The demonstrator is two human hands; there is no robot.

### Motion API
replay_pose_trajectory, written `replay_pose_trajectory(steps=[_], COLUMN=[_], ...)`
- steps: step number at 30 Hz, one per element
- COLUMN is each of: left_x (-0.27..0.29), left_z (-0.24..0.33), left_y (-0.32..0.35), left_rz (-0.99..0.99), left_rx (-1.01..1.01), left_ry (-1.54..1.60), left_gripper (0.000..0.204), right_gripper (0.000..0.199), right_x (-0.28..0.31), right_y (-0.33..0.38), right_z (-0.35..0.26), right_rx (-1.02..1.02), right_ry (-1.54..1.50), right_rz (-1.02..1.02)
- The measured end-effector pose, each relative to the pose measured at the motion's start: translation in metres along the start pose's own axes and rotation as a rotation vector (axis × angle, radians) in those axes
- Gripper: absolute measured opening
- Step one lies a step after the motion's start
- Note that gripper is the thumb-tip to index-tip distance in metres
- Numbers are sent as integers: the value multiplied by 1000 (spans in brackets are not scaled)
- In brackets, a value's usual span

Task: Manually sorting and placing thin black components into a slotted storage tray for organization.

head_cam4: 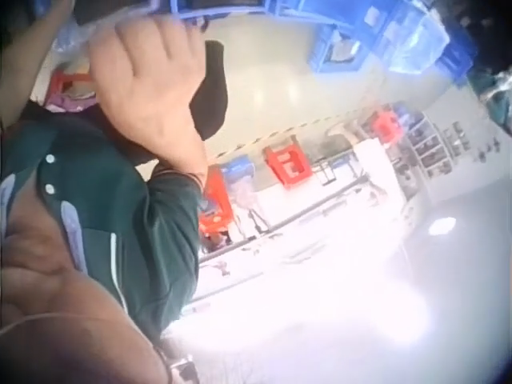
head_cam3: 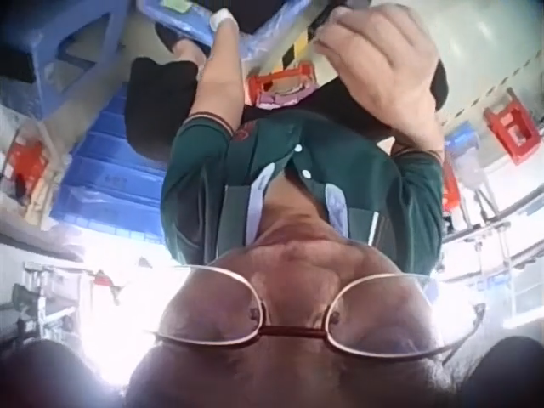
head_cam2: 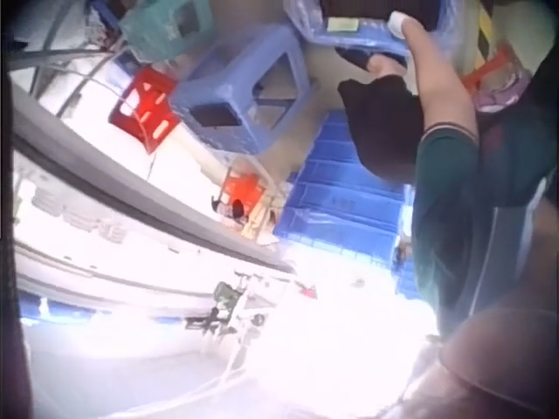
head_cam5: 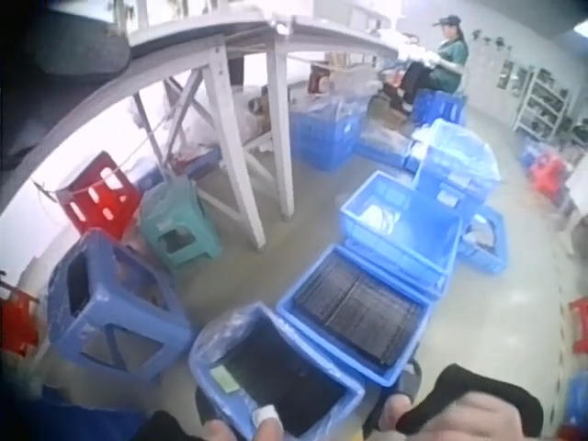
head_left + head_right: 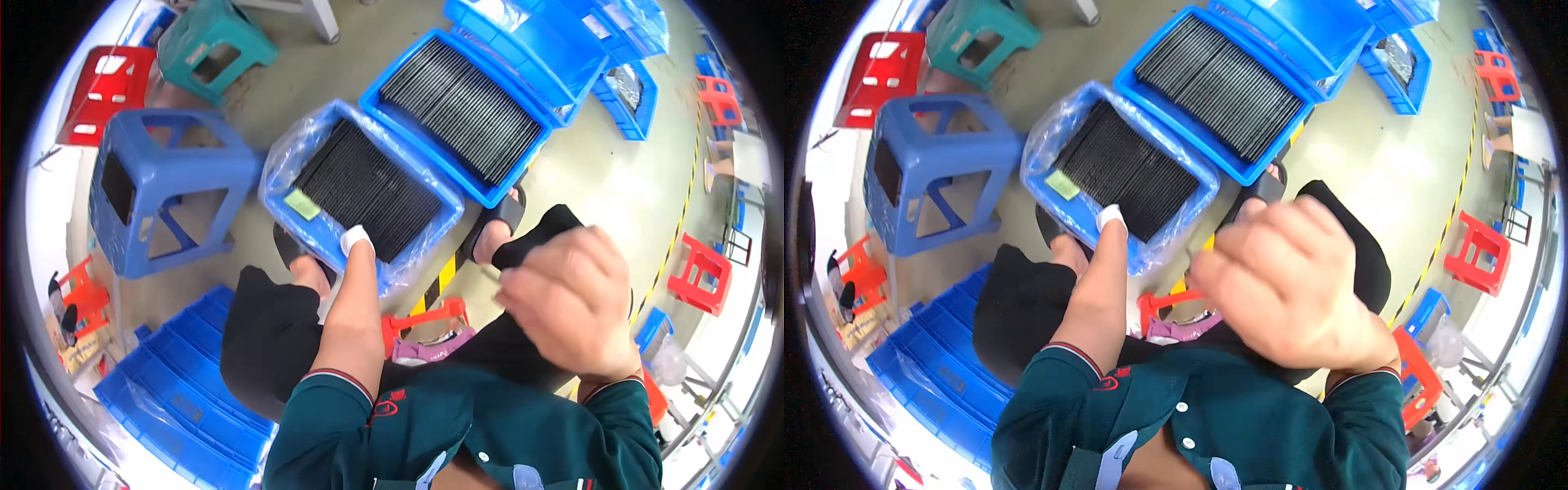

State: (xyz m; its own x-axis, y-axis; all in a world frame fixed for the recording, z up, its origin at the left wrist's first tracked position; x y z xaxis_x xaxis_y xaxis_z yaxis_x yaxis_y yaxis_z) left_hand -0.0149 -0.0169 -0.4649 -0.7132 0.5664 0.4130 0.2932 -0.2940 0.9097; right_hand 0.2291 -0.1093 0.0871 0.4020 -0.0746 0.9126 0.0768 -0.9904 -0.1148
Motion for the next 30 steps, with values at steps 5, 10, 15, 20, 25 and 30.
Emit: replay_pose_trajectory(steps=[5,10,15,20,25,30], left_x=[22,-5,-69,-153,-190,-192], left_z=[57,166,253,319,361,385], left_y=[63,165,234,242,239,225], left_rz=[411,418,381,482,599,556], left_rx=[-395,-982,-1343,-1286,-1131,-994], left_ry=[77,-173,-489,-1008,-1259,-1358], left_gripper=[41,53,49,47,53,50], right_gripper=[26,21,20,21,17,23], right_x=[4,-26,-30,-24,-20,-8], right_y=[48,90,96,108,108,106], right_z=[3,40,54,62,81,97], right_rx=[-21,-218,-260,-215,-259,-312], right_ry=[-110,-223,-313,-416,-489,-523], right_rz=[49,40,-26,-21,19,89])
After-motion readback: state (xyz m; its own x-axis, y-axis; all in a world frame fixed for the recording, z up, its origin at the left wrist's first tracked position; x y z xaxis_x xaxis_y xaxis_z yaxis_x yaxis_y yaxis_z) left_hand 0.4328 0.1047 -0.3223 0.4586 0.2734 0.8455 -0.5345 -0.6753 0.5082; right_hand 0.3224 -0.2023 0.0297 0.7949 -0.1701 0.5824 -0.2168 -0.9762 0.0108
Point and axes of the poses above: each hand's wrist, its own y-axis away from the middle knuckle, its own x-axis out of the back of the hand, z = x × y, the point moved 8 cm from there along -y, towards the middle knuckle, and after that the axes turned 11 degrees about -z, right-handed, at the moved point
